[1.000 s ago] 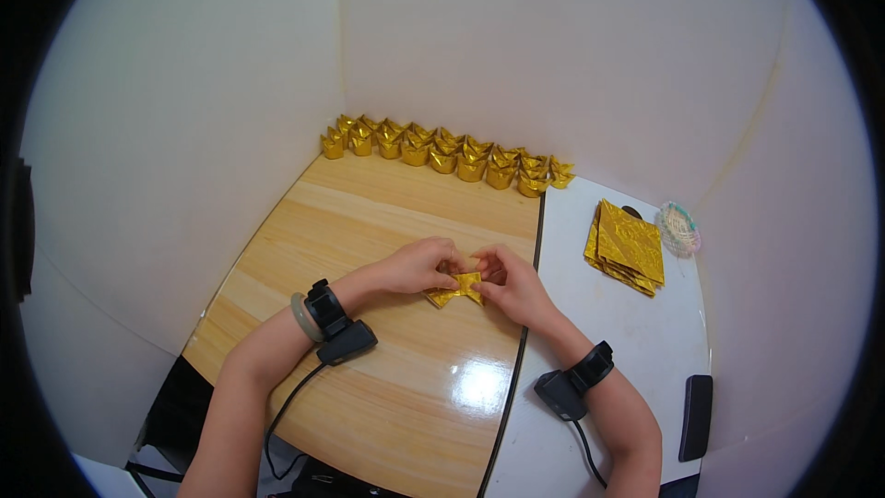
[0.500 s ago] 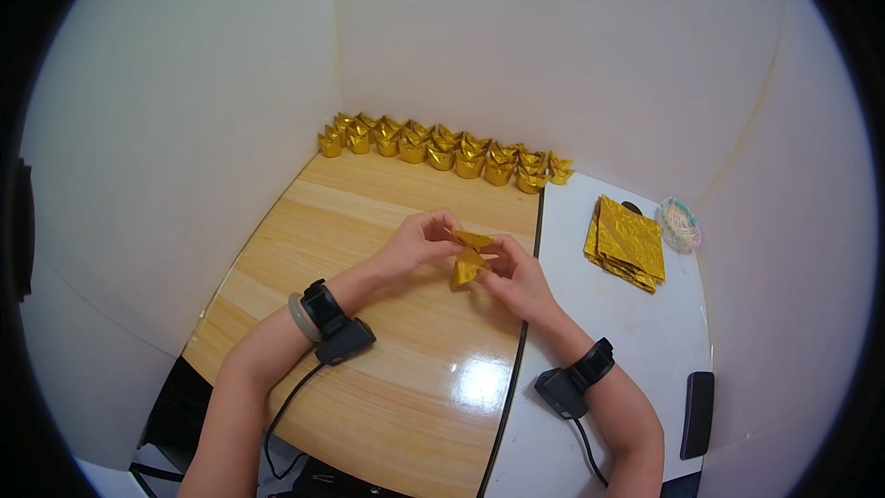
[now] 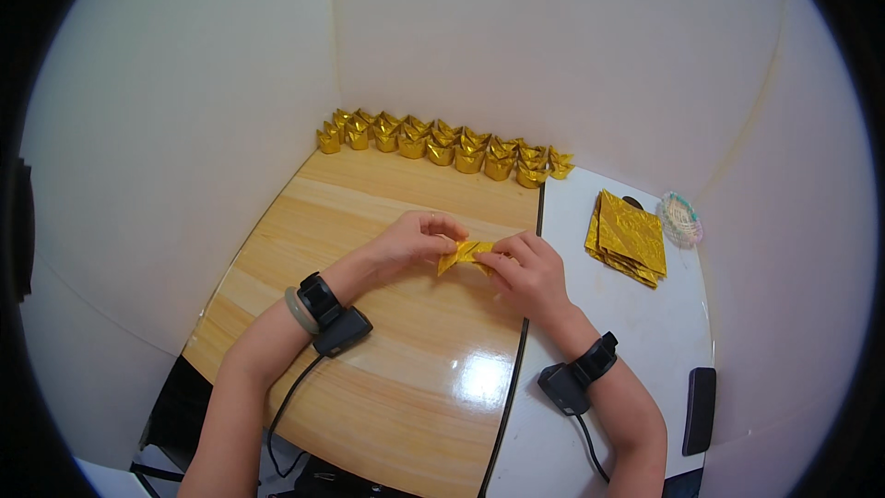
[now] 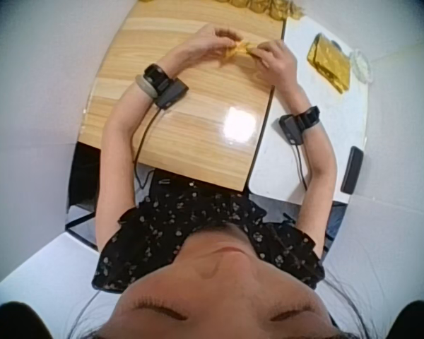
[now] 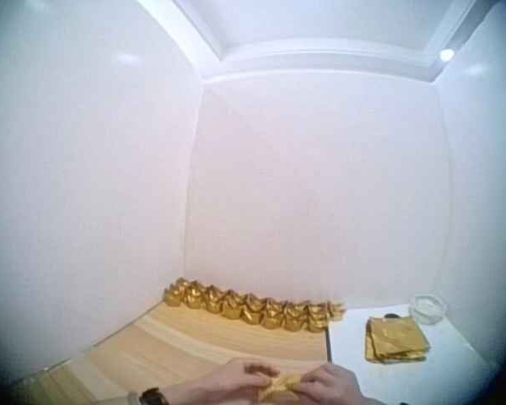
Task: Folding gold-colored squares into traditional ingot shapes.
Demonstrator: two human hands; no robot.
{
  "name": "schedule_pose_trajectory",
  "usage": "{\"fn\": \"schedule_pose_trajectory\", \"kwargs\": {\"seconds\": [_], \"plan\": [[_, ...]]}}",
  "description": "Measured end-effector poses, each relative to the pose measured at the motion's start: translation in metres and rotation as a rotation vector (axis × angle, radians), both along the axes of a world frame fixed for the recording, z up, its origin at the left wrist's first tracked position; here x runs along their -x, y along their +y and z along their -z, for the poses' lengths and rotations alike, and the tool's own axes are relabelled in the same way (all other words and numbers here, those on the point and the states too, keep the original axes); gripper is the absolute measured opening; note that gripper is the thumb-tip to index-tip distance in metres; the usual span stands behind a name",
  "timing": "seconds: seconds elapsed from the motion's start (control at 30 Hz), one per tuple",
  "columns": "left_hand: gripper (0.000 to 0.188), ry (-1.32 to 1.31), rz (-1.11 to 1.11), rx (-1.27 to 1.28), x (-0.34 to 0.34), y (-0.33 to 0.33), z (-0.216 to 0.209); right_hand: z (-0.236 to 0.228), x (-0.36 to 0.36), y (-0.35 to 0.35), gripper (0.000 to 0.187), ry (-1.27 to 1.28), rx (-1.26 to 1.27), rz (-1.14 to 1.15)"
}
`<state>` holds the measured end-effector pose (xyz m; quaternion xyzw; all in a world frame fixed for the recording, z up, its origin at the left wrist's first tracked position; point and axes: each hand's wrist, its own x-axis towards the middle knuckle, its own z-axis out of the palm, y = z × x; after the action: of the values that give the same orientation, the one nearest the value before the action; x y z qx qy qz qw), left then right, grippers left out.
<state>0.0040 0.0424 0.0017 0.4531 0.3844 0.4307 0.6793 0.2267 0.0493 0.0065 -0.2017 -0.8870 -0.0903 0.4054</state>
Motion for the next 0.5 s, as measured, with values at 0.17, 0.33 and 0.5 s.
{"fn": "schedule_pose_trajectory", "kwargs": {"seconds": [0.17,0.33,0.5], "plan": [[0.022,0.4,0.172,-0.285,0.007,0.009,0.015,0.002,-0.001,0.004,0.023,-0.111,0.114,-0.184],[0.021,0.667,0.115,-0.636,0.007,0.008,0.021,0.008,-0.008,0.008,0.023,-0.256,0.351,-0.202],[0.016,0.878,0.039,-1.021,0.007,0.004,0.022,0.009,-0.009,0.011,0.023,-0.248,0.504,-0.188]]}}
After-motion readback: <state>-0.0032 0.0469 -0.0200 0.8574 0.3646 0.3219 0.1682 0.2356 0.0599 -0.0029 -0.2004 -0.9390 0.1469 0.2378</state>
